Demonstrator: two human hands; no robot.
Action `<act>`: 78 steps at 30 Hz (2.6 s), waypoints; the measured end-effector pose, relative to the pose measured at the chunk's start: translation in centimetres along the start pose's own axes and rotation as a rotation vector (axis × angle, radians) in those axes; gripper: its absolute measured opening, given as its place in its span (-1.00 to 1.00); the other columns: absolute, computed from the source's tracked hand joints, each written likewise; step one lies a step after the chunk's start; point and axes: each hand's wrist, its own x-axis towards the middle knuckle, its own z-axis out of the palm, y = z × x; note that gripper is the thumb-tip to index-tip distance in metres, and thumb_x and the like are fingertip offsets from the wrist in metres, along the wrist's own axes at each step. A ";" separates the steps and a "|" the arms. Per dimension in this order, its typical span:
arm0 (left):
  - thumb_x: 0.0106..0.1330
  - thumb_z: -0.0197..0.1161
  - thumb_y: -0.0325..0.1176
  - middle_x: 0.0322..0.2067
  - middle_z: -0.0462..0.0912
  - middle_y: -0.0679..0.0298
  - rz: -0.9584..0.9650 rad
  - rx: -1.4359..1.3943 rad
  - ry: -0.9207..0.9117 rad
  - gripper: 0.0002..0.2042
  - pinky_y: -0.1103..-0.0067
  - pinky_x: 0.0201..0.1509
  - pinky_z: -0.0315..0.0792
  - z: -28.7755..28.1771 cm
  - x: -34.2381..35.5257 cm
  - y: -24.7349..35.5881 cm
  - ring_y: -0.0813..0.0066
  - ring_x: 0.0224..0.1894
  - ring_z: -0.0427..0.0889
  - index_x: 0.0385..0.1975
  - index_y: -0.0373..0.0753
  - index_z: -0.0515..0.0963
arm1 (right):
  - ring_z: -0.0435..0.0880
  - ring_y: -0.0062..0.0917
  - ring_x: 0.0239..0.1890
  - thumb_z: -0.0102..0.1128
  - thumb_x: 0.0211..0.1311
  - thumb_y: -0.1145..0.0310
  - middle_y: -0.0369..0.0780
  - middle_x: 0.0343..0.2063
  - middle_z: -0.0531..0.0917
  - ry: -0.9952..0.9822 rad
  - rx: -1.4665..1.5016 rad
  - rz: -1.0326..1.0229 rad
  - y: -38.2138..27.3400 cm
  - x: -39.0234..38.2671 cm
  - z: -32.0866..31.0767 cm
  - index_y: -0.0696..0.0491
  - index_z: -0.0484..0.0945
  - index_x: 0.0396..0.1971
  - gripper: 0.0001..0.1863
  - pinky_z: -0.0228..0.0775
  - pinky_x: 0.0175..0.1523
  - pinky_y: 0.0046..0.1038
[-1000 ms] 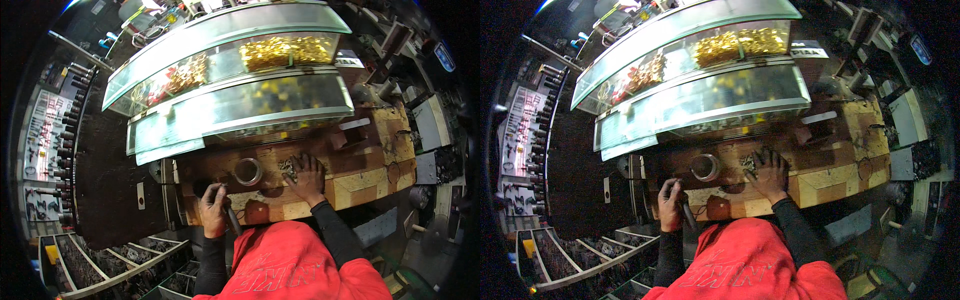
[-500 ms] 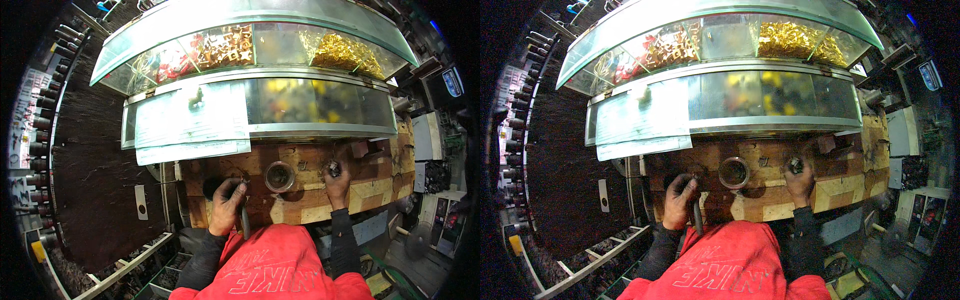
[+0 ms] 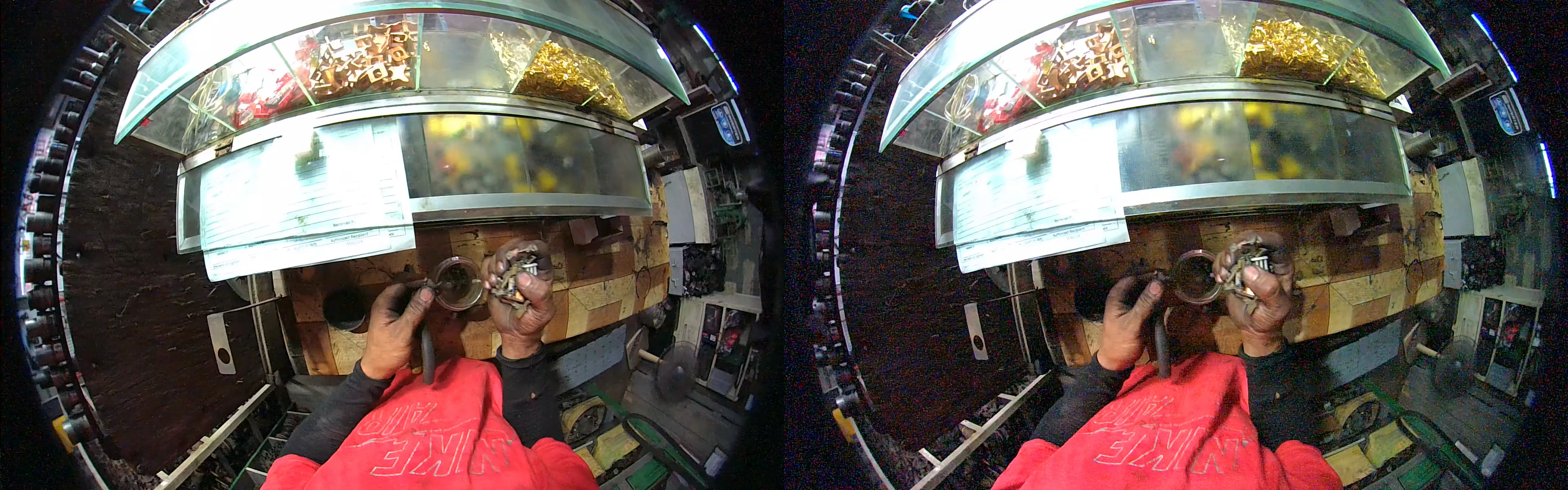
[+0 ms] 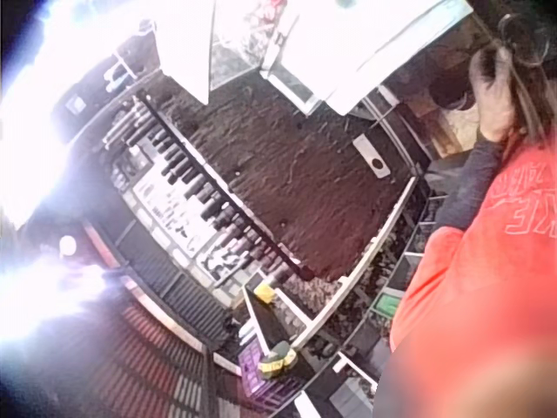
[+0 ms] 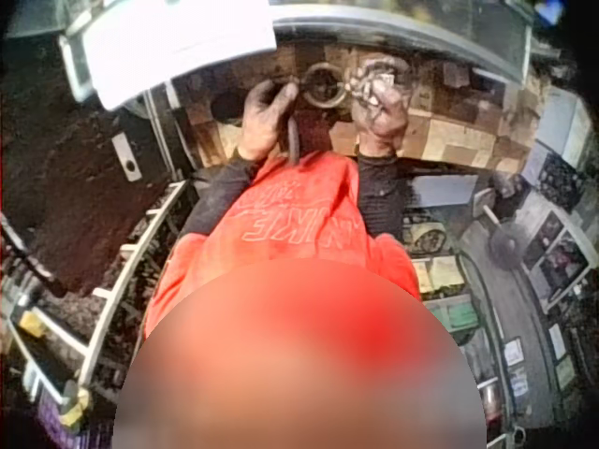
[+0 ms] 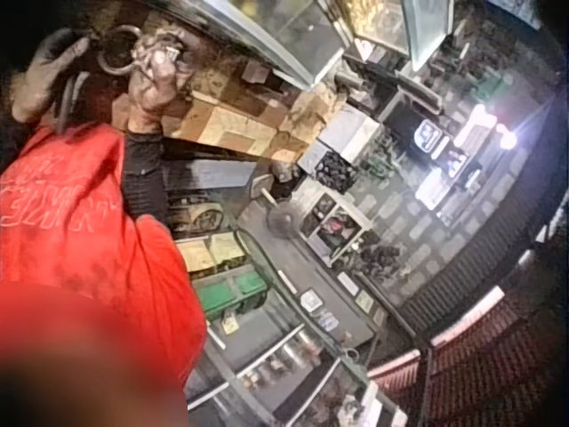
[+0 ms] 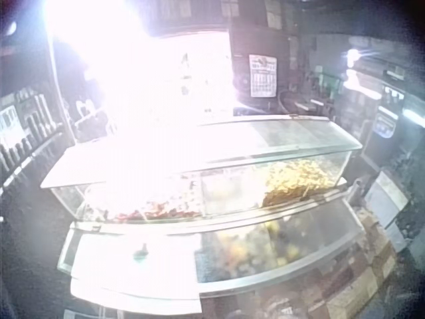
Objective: The person sits on the floor and uses a red pneumatic tool to work on a mechanical part. They then walk to a workbench, pick up pliers, and retrieve small metal parts from a glass jar on a shelf. The person uses the pliers to manipulate a small metal piece and places it into a container.
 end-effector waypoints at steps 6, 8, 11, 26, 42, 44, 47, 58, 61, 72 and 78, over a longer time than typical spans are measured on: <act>0.48 0.30 -0.19 -0.21 0.67 0.33 -0.022 0.051 -0.049 -0.68 0.59 -0.05 0.45 0.4 0.2 0.6 0.60 -0.16 0.54 -0.03 -0.36 0.61 | 0.59 -0.38 -0.17 0.22 0.07 0.38 -0.12 -0.21 0.57 -0.019 -0.265 -0.024 0.9 0.1 0.6 0.15 0.49 -0.08 -0.63 0.57 -0.05 -0.25; 0.46 0.32 -0.14 -0.21 0.68 0.32 -0.067 0.066 -0.057 -0.65 0.58 -0.04 0.45 0.3 0.2 0.7 0.57 -0.17 0.56 -0.04 -0.34 0.61 | 0.60 -0.39 -0.17 0.21 0.07 0.38 -0.11 -0.24 0.58 -0.054 -0.310 -0.027 0.9 0.1 0.7 0.16 0.51 -0.17 -0.69 0.54 -0.06 -0.31; 0.45 0.33 -0.11 -0.23 0.67 0.32 -0.091 0.091 -0.053 -0.63 0.57 -0.07 0.44 0.3 0.3 0.8 0.56 -0.18 0.55 -0.07 -0.35 0.61 | 0.61 -0.43 -0.21 0.20 0.13 0.39 -0.12 -0.30 0.59 -0.123 -0.403 -0.069 1.1 0.2 1.1 0.17 0.53 -0.33 -0.83 0.50 -0.05 -0.39; 0.48 0.30 -0.20 -0.31 0.64 0.40 -0.064 -0.028 0.074 -0.74 0.66 -0.21 0.40 0.8 0.0 0.3 0.66 -0.29 0.52 -0.13 -0.30 0.64 | 0.62 -0.51 -0.09 -0.03 0.56 0.25 -0.18 -0.18 0.70 -0.034 -0.760 -0.028 1.3 -2.1 -0.3 0.14 0.61 -0.16 -0.70 0.41 0.11 -0.44; 0.51 0.24 -0.19 -0.36 0.56 0.44 0.059 -0.012 0.040 -0.76 0.66 -0.39 0.39 -0.2 -1.2 -0.7 0.69 -0.42 0.49 -0.05 -0.22 0.53 | 0.47 0.00 0.20 0.53 0.00 0.32 0.01 0.18 0.49 -0.234 -1.958 -0.026 -6.3 -3.1 -17.6 0.09 0.49 0.21 -0.29 0.37 0.25 -0.11; 0.51 0.23 -0.20 -0.41 0.53 0.45 0.075 -0.037 0.072 -0.77 0.68 -0.49 0.33 -0.4 -1.6 -1.1 0.70 -0.50 0.46 -0.04 -0.20 0.51 | 0.54 -0.03 0.13 0.47 0.04 0.40 -0.01 0.11 0.54 -0.243 -1.955 0.067 -5.1 -2.9 -17.4 0.10 0.55 0.13 -0.42 0.42 0.20 -0.13; 0.52 0.22 -0.20 -0.41 0.53 0.44 0.043 -0.098 0.107 -0.77 0.66 -0.49 0.33 -0.8 -2.7 -1.5 0.69 -0.50 0.45 -0.03 -0.20 0.50 | 0.57 0.02 0.08 0.37 0.01 0.51 0.06 0.07 0.55 -0.288 -1.877 0.024 -3.7 -3.1 -17.2 0.13 0.57 0.07 -0.48 0.46 0.16 -0.10; 0.52 0.20 -0.17 -0.46 0.48 0.46 -0.005 -0.098 0.134 -0.78 0.66 -0.49 0.29 -1.1 -4.9 -1.8 0.69 -0.53 0.42 -0.06 -0.17 0.52 | 0.53 -0.73 -0.20 0.33 0.02 0.54 -0.36 -0.26 0.59 -0.266 -0.863 0.342 -7.8 0.0 -8.2 0.10 0.59 -0.10 -0.64 0.47 -0.09 -0.58; 0.53 0.19 -0.16 -0.41 0.49 0.50 0.017 -0.091 0.112 -0.78 0.69 -0.46 0.28 -0.7 -5.0 -1.7 0.74 -0.49 0.43 -0.06 -0.16 0.54 | 0.59 -0.67 -0.17 0.36 0.04 0.53 -0.34 -0.20 0.61 -0.431 -1.077 0.230 -7.1 0.7 -3.5 0.13 0.59 -0.04 -0.60 0.52 -0.07 -0.55; 0.53 0.19 -0.15 -0.41 0.45 0.53 0.083 -0.009 0.121 -0.80 0.71 -0.42 0.22 -0.6 -4.9 -1.2 0.76 -0.45 0.34 -0.16 -0.14 0.54 | 0.52 0.00 0.21 0.65 -0.09 0.16 0.10 0.18 0.51 -0.249 -2.062 0.299 -9.8 -0.8 -10.1 0.20 0.40 0.30 -0.06 0.45 0.30 -0.13; 0.52 0.20 -0.17 -0.40 0.46 0.53 0.098 0.015 0.084 -0.80 0.72 -0.42 0.23 -0.6 -4.6 -1.2 0.74 -0.44 0.38 -0.11 -0.17 0.56 | 0.30 0.12 0.40 0.68 -0.18 0.19 0.20 0.31 0.36 -0.427 -2.011 0.174 -4.7 -0.7 -13.7 0.01 0.19 0.46 0.15 0.28 0.41 -0.08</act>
